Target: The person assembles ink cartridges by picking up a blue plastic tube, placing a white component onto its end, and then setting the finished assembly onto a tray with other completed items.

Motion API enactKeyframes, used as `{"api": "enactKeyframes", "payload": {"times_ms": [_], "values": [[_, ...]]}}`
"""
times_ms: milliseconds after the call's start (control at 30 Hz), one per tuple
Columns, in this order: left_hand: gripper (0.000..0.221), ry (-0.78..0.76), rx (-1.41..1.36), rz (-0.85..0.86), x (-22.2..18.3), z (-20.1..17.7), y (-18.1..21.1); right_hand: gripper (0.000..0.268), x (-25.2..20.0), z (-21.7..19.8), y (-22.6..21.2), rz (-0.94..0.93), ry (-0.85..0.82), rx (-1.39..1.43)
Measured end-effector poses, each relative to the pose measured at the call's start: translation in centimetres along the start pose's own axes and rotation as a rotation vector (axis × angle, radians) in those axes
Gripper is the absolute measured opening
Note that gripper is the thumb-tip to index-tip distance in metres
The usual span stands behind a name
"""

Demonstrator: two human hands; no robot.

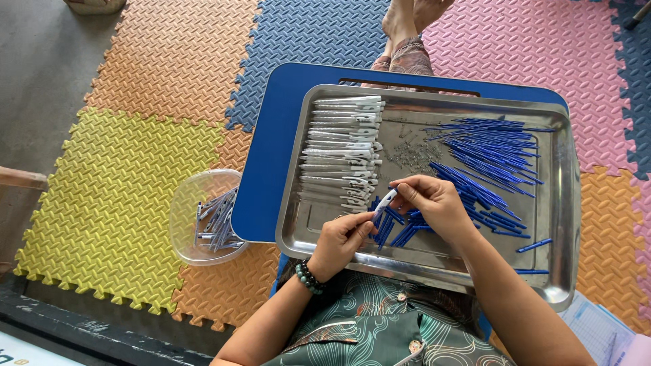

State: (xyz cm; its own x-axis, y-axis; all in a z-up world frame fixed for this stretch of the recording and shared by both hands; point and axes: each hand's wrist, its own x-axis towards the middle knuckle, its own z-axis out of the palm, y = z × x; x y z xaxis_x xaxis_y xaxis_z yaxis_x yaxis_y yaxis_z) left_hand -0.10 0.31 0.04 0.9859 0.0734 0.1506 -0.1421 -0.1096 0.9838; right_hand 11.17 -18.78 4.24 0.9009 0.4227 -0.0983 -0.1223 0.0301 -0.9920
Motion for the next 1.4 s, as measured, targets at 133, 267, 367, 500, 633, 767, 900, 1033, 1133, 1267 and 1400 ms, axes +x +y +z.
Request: {"api": "enactKeyframes", "payload": {"times_ms": [133,267,367,500,633,767,900,1033,1133,1267,1400], "values": [[0.024,-0.020,-0.006,-0.025,0.0,-0.1,0.0,0.018,0.0,-0.2,0.0,0.002,-0.023,-0.023],[0.025,-0.045,-0.040,-0.050,-0.2,-0.1,-0.2,0.016,0.1,-0.7,0.1,-0.002,-0.065,0.003],[0.024,-0.043,-0.048,-0.048,-0.2,-0.2,-0.1,0.015,0.3,-1.1,0.5,-0.004,-0.091,0.014],[0.025,-0.022,-0.025,-0.023,-0.1,-0.2,0.0,0.013,0.4,-1.1,1.1,0.033,-0.091,0.018],[0.025,-0.016,-0.018,-0.023,-0.1,0.0,-0.1,0.017,0.2,-1.0,0.7,0.059,-0.077,0.007],[0.022,0.048,-0.030,-0.003,-0.6,0.0,-0.3,0.018,0.4,-1.0,-0.3,-0.007,-0.055,-0.123],[0.022,0.033,-0.012,0.163,0.1,-4.7,4.1,0.041,1.0,-2.2,-1.2,-0.075,-0.089,-0.385],[0.016,0.418,0.042,0.171,0.2,-14.7,4.7,0.016,4.0,-3.8,3.0,-0.398,0.075,-0.962],[0.023,0.675,0.512,-0.189,-1.6,-20.8,5.2,0.015,5.9,-5.3,7.1,-0.671,0.143,-1.534],[0.025,0.557,0.897,-0.814,-5.0,-29.2,-6.7,0.011,7.2,-6.0,10.0,-0.670,0.166,-1.699],[0.042,0.239,1.172,-1.075,-6.1,-30.6,-13.1,0.012,6.6,-5.3,9.5,-0.626,0.195,-1.690]]}}
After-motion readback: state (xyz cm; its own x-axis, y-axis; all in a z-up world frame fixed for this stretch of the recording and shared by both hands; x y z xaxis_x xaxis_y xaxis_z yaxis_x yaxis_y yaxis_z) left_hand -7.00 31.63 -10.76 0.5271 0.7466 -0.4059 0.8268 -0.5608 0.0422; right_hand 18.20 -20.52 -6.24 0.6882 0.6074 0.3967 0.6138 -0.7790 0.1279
